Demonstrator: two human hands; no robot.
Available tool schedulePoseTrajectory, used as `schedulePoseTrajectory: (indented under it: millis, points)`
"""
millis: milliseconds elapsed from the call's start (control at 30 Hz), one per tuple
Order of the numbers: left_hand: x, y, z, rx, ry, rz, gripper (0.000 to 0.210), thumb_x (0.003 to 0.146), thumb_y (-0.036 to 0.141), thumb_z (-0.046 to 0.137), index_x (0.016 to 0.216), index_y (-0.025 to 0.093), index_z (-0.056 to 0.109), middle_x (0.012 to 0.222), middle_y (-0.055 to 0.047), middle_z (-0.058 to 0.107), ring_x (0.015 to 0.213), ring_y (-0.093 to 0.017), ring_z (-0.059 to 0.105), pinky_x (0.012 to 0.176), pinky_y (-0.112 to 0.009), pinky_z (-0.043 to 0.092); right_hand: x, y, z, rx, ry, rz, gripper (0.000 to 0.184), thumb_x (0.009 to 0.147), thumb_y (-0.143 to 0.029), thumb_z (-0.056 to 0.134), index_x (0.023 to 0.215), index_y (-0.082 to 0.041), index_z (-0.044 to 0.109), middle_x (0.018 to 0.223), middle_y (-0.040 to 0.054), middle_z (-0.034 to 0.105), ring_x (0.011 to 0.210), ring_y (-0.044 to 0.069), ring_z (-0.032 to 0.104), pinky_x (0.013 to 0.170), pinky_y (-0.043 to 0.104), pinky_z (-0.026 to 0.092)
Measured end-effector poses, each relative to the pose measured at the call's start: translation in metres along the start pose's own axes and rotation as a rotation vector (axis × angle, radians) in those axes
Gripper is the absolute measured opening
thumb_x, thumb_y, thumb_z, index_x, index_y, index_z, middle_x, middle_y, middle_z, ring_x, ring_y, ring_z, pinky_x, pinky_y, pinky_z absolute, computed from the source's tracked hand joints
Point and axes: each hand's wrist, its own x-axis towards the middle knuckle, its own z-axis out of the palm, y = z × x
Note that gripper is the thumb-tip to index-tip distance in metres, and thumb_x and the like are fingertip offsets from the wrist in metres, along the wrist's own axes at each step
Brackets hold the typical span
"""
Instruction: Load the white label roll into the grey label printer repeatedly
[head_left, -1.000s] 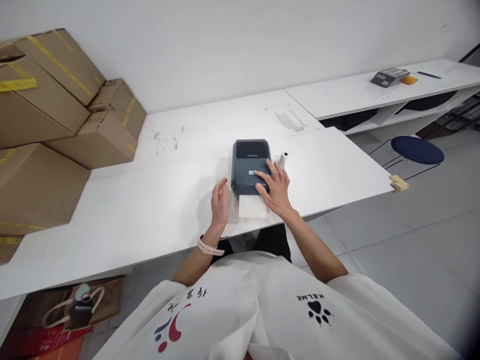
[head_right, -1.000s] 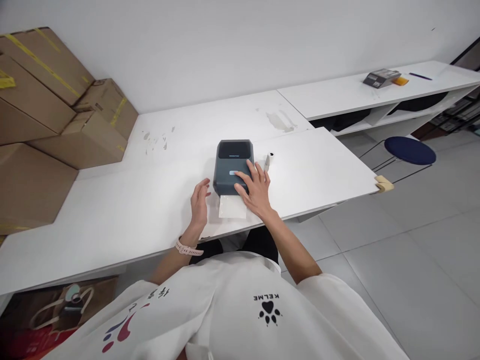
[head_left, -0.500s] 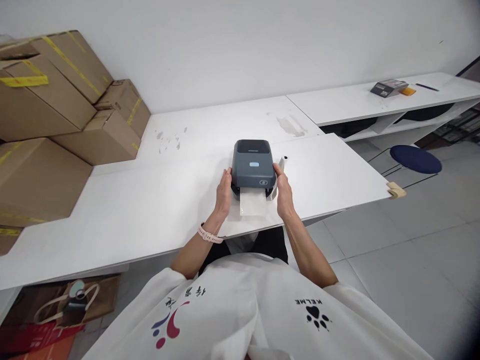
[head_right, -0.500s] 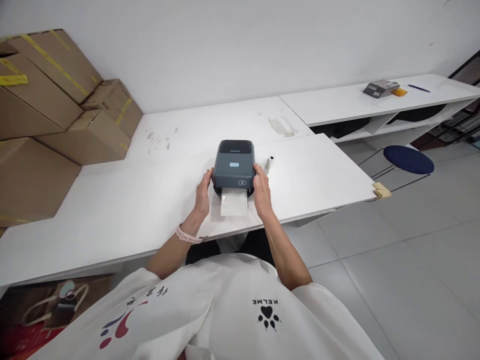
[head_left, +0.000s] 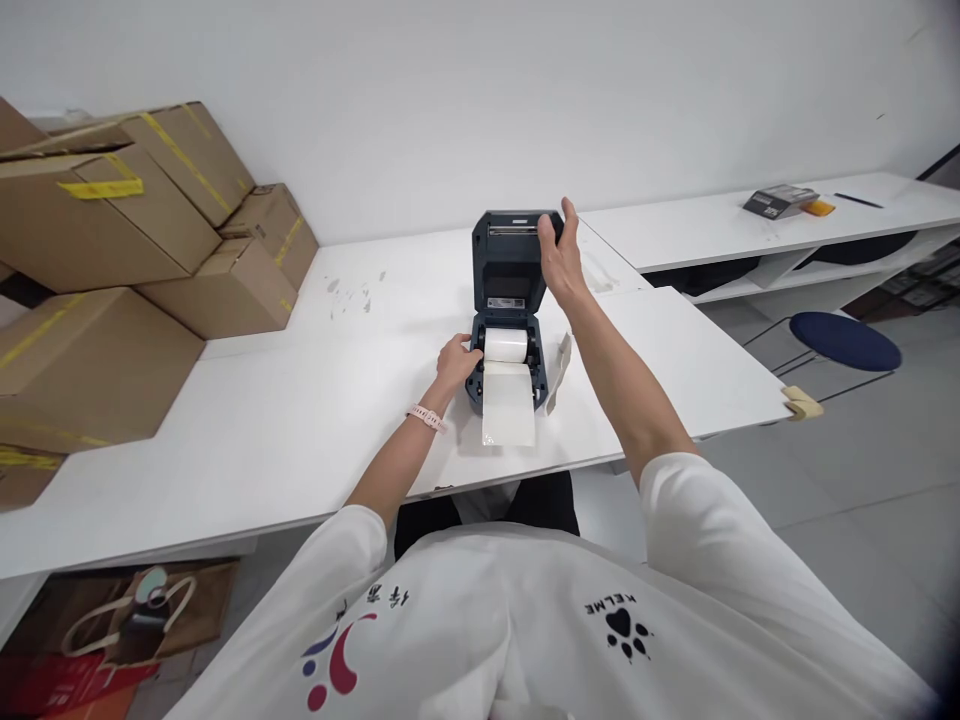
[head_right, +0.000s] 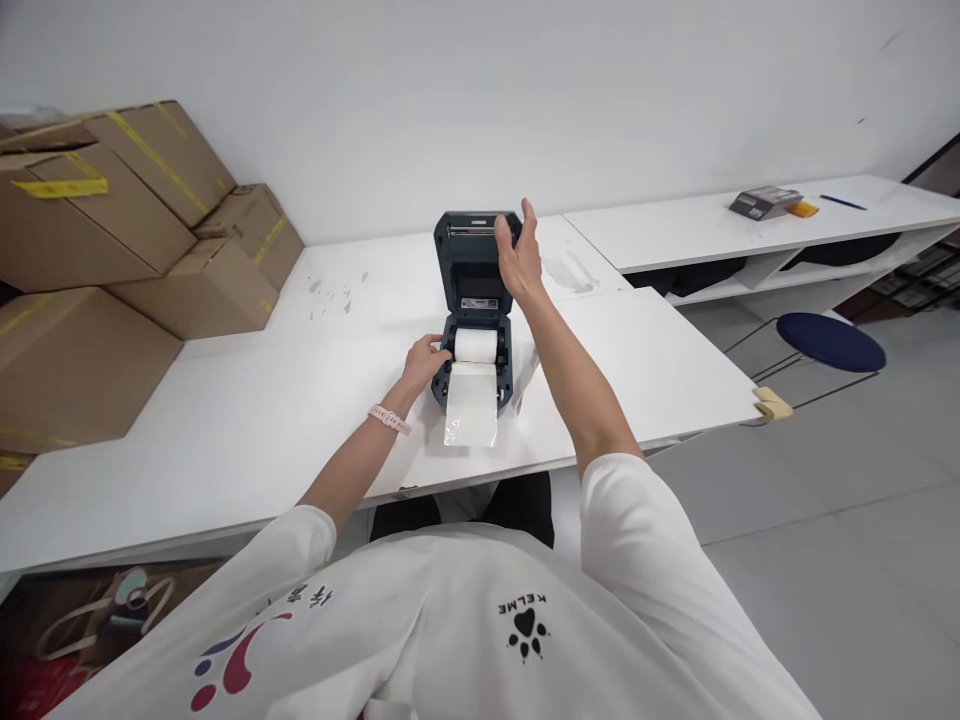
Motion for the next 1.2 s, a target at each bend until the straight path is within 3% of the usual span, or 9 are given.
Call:
schedulePoseTrajectory:
  millis: [167,300,433,567,667,767,867,1033,1200]
  points:
    - [0.002,0.003,0.004,0.001,-0.012,-0.011,0.047,0.069,0.022,0.066,0.116,0.018,0.064,0.076,-0.003,0.065,0.078,-0.022,0.062,0.069,-0.03,0.043,0.021,0.007,-0.006,0.102,-0.037,0.115,0.088,0.091,-0.079,0.021,0.158,-0.023,0.01,0.157,0.0134,0.036,0.149,0.031,0.031,0.118,0.054,0.031]
    - [0.003,0.0,0.008,-0.065,0.003,-0.013,0.05,0.068,0.021,0.065,0.118,0.017,0.063,0.078,-0.003,0.064,0.074,-0.02,0.06,0.066,-0.029,0.041,-0.009,-0.018,-0.024,0.032,0.118,0.026,0.075,0.093,-0.068,0.042,0.152,-0.023,0.031,0.152,0.0125,0.045,0.14,0.031,0.044,0.116,0.051,0.035]
    - [0.006,-0.003,0.013,-0.067,0.041,-0.004,0.048,0.066,0.02,0.065,0.114,0.016,0.065,0.078,-0.003,0.062,0.074,-0.019,0.059,0.067,-0.029,0.04,-0.05,-0.036,-0.02,-0.108,-0.364,-0.104,0.045,0.091,-0.049,0.056,0.125,-0.022,0.062,0.12,0.0092,0.071,0.108,0.027,0.067,0.095,0.04,0.053]
    - [0.011,-0.006,0.017,-0.06,0.054,0.007,0.044,0.066,0.017,0.063,0.111,0.016,0.066,0.075,-0.002,0.062,0.074,-0.019,0.059,0.067,-0.029,0.04,-0.063,-0.036,0.012,-0.409,-0.82,-0.077,0.062,0.075,-0.042,0.075,0.132,-0.021,0.06,0.127,0.0118,0.069,0.114,0.033,0.066,0.09,0.041,0.054]
    - [0.012,-0.008,0.018,-0.064,0.055,0.008,0.044,0.066,0.014,0.062,0.11,0.016,0.067,0.074,-0.002,0.063,0.075,-0.019,0.06,0.068,-0.029,0.042,-0.061,-0.034,0.036,-0.541,-1.009,-0.08,0.075,0.065,-0.04,0.082,0.133,-0.018,0.058,0.129,0.0163,0.068,0.115,0.037,0.065,0.089,0.045,0.054]
    - [0.012,-0.009,0.019,-0.085,0.049,0.011,0.046,0.066,0.014,0.061,0.112,0.016,0.067,0.075,-0.002,0.065,0.074,-0.02,0.061,0.069,-0.029,0.043,-0.057,-0.033,0.041,-0.534,-1.049,-0.098,0.07,0.061,-0.037,0.083,0.125,-0.018,0.062,0.121,0.0147,0.071,0.108,0.036,0.068,0.086,0.043,0.055]
    - [0.01,-0.01,0.019,-0.1,0.043,0.01,0.048,0.067,0.015,0.061,0.115,0.016,0.066,0.077,-0.003,0.066,0.075,-0.02,0.061,0.07,-0.03,0.043,-0.053,-0.034,0.014,-0.327,-1.014,-0.119,0.07,0.06,-0.039,0.083,0.125,-0.023,0.062,0.122,0.0101,0.07,0.104,0.032,0.069,0.086,0.041,0.056]
    - [0.008,-0.011,0.018,-0.142,0.043,0.017,0.048,0.069,0.017,0.061,0.117,0.015,0.065,0.077,-0.003,0.064,0.074,-0.02,0.059,0.07,-0.03,0.043,-0.064,-0.023,-0.088,0.139,-0.859,-0.107,0.078,0.063,-0.049,0.082,0.133,-0.027,0.055,0.125,0.0058,0.068,0.109,0.03,0.067,0.09,0.042,0.056]
    - [0.007,-0.009,0.019,-0.227,0.051,-0.023,0.045,0.065,0.014,0.065,0.11,0.017,0.067,0.072,0.0,0.061,0.073,-0.019,0.059,0.072,-0.03,0.044,-0.117,0.044,-0.161,0.381,-0.526,0.165,0.077,0.057,-0.046,0.087,0.127,-0.028,0.061,0.131,0.0156,0.065,0.116,0.034,0.064,0.094,0.046,0.053]
